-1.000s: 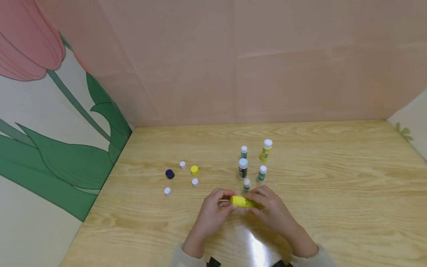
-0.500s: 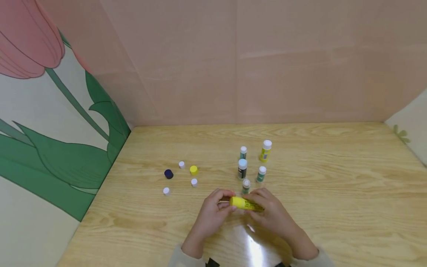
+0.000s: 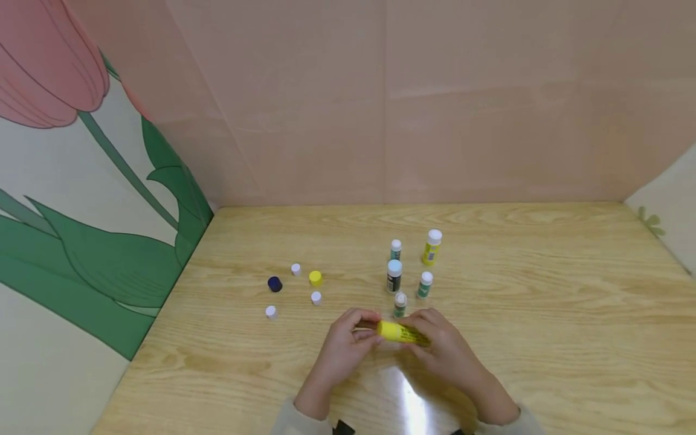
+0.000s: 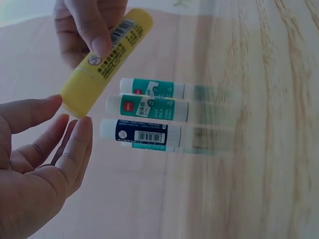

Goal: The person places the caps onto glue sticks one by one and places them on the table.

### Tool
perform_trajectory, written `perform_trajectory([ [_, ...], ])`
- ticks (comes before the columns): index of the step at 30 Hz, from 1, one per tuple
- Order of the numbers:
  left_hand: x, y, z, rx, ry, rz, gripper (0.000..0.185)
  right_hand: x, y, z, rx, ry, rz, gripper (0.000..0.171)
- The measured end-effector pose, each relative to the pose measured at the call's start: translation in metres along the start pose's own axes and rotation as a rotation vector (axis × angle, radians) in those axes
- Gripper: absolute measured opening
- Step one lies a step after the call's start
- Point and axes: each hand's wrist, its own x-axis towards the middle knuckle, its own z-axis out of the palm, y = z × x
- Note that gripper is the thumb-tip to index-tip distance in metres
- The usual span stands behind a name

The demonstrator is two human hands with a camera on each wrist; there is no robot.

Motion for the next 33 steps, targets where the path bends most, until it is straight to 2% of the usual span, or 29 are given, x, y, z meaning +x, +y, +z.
perform_trajectory([
  [3, -0.001, 0.004, -0.001, 0.019, -0.003, -0.013, 0.023, -0.001, 0.001, -0.002, -0.018, 0.008, 0.006, 0.042],
  [9, 0.006, -0.023, -0.002, 0.027, -0.002, -0.025, 0.026, -0.002, 0.003, -0.004, -0.031, 0.014, -0.002, 0.042],
  [11, 0.007, -0.027, -0.003, 0.031, 0.004, -0.024, 0.027, -0.002, 0.004, -0.005, -0.046, 0.013, 0.007, 0.041],
  [14, 0.006, -0.026, -0.004, 0.033, 0.014, -0.02, 0.027, -0.004, 0.004, -0.008, -0.071, 0.011, 0.034, 0.041],
  [21, -0.002, -0.005, -0.006, 0.01, 0.014, -0.027, 0.026, -0.009, 0.006, -0.012, -0.102, 0.001, 0.093, 0.042],
  [23, -0.002, -0.003, -0.007, 0.018, 0.015, -0.035, 0.026, -0.01, 0.007, -0.013, -0.102, -0.003, 0.096, 0.041],
  [30, 0.003, -0.02, -0.01, 0.028, 0.032, -0.063, 0.027, -0.013, 0.011, -0.015, -0.121, -0.052, 0.181, 0.038],
  [33, 0.003, -0.019, -0.011, 0.026, 0.042, -0.062, 0.027, -0.014, 0.012, -0.016, -0.136, -0.063, 0.205, 0.037],
])
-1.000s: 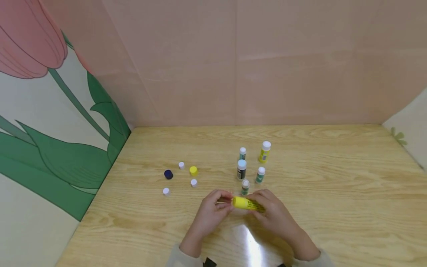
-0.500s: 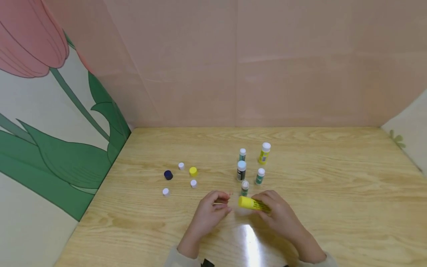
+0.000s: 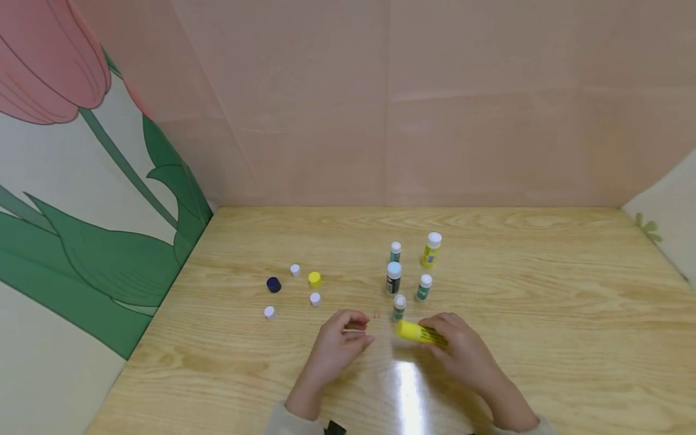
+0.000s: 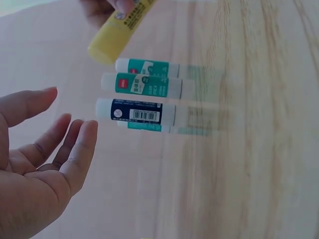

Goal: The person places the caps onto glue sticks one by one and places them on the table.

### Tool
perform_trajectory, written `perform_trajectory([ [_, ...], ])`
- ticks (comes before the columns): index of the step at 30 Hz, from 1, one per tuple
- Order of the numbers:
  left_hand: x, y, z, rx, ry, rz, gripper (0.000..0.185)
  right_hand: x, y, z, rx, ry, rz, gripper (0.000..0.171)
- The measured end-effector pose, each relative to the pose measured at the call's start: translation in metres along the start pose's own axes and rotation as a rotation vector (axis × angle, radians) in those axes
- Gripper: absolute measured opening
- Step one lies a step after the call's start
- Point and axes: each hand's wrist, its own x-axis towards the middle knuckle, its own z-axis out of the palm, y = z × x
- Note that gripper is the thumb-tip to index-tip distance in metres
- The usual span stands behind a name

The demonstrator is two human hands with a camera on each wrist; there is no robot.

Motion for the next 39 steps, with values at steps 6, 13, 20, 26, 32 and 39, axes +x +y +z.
perform_trajectory([
  [6, -0.005, 0.012, 0.0, 0.003, 0.004, 0.004, 0.025, -0.002, 0.0, -0.001, -0.039, -0.014, 0.008, 0.037],
  [13, 0.002, -0.009, -0.002, 0.013, 0.01, 0.015, 0.029, -0.004, 0.002, -0.003, -0.065, -0.064, 0.065, 0.035],
  [20, 0.002, -0.014, -0.005, 0.031, 0.015, 0.045, 0.03, -0.001, 0.003, -0.005, -0.073, -0.096, 0.125, 0.033],
  [26, 0.003, -0.013, -0.008, 0.045, 0.03, 0.04, 0.03, -0.001, 0.004, -0.008, -0.084, -0.113, 0.158, 0.032],
  [32, 0.002, -0.012, -0.009, 0.039, 0.041, 0.025, 0.028, 0.001, 0.007, -0.007, -0.112, -0.116, 0.175, 0.032],
  [39, -0.002, 0.001, -0.012, 0.057, 0.047, 0.026, 0.026, 0.001, 0.009, -0.006, -0.131, -0.134, 0.22, 0.032],
])
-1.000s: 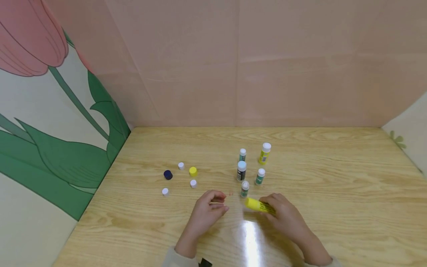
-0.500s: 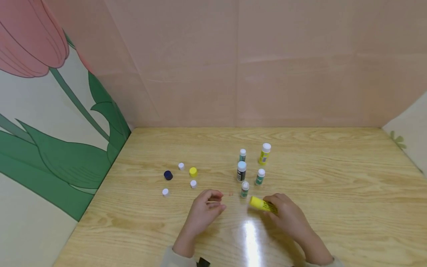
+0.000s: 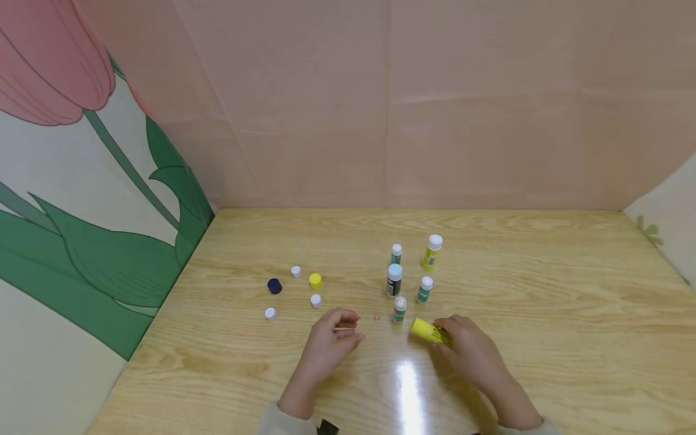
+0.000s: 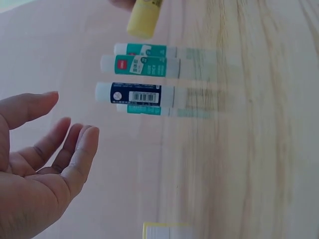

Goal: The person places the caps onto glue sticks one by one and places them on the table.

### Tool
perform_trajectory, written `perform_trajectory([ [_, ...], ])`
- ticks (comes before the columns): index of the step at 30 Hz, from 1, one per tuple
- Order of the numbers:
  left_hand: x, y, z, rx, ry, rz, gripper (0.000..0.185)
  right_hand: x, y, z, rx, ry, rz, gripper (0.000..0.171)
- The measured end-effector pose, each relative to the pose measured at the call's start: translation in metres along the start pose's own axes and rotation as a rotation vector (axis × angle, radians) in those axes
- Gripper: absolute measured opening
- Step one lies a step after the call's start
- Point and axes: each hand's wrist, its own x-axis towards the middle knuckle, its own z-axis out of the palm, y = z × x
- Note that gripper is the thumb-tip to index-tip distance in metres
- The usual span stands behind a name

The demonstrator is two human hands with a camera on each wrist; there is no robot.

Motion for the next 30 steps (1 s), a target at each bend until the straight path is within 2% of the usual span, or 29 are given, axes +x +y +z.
perform_trajectory([
  [2, -0.001, 0.004, -0.001, 0.003, 0.005, -0.008, 0.025, 0.0, 0.0, 0.001, -0.001, -0.003, 0.011, 0.032],
  [10, 0.005, -0.019, -0.004, 0.06, 0.037, 0.027, 0.027, 0.002, 0.001, 0.002, -0.001, -0.014, 0.039, 0.031],
  [19, 0.007, -0.025, -0.006, 0.075, 0.09, 0.062, 0.026, 0.004, 0.001, 0.002, -0.011, -0.026, 0.054, 0.031],
  [23, 0.007, -0.02, -0.007, 0.063, 0.094, 0.047, 0.025, 0.004, 0.001, 0.002, -0.007, -0.034, 0.063, 0.031],
  [30, 0.001, 0.004, -0.007, 0.066, 0.106, 0.043, 0.02, 0.005, 0.002, 0.002, -0.002, -0.051, 0.075, 0.031],
])
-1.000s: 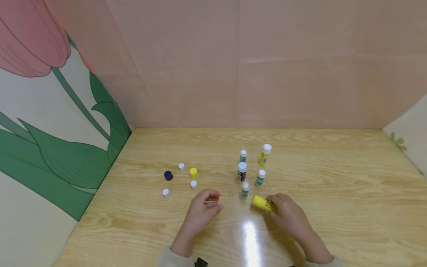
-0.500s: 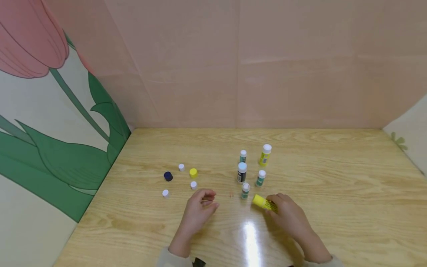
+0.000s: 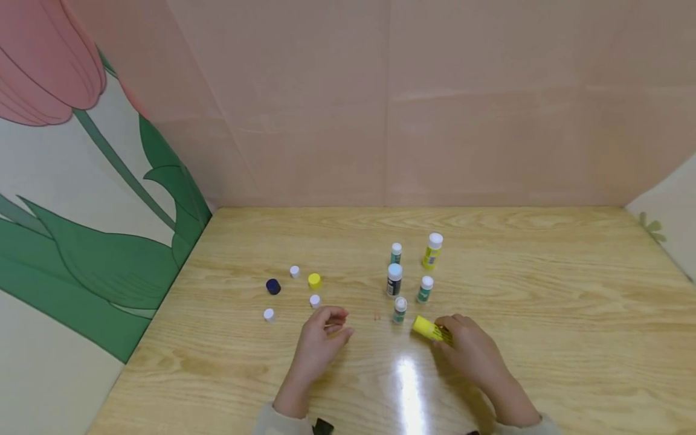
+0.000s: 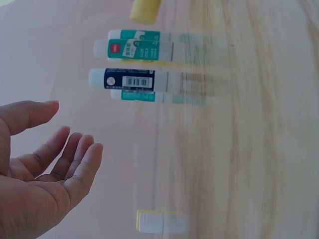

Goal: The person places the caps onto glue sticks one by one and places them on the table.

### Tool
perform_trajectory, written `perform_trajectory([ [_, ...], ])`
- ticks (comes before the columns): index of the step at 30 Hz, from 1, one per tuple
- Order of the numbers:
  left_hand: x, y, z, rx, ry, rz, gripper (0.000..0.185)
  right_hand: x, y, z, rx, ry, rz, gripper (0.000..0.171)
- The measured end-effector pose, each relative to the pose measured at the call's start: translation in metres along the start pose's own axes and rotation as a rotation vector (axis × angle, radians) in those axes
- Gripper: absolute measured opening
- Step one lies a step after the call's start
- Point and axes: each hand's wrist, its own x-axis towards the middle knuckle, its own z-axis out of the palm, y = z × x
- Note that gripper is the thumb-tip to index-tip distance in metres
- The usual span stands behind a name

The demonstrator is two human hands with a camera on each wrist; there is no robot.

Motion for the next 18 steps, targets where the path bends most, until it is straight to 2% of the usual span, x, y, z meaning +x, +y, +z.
perform_trajectory([
  [5, -0.001, 0.006, 0.0, 0.011, 0.004, 0.006, 0.02, 0.001, 0.001, 0.001, 0.002, -0.015, 0.009, 0.031],
  [12, -0.001, 0.005, -0.001, 0.009, 0.005, 0.007, 0.02, 0.003, 0.002, 0.002, -0.004, -0.04, 0.01, 0.03],
  [18, 0.004, -0.014, -0.002, 0.008, 0.0, -0.008, 0.024, 0.004, 0.004, 0.003, -0.011, -0.063, 0.02, 0.03],
])
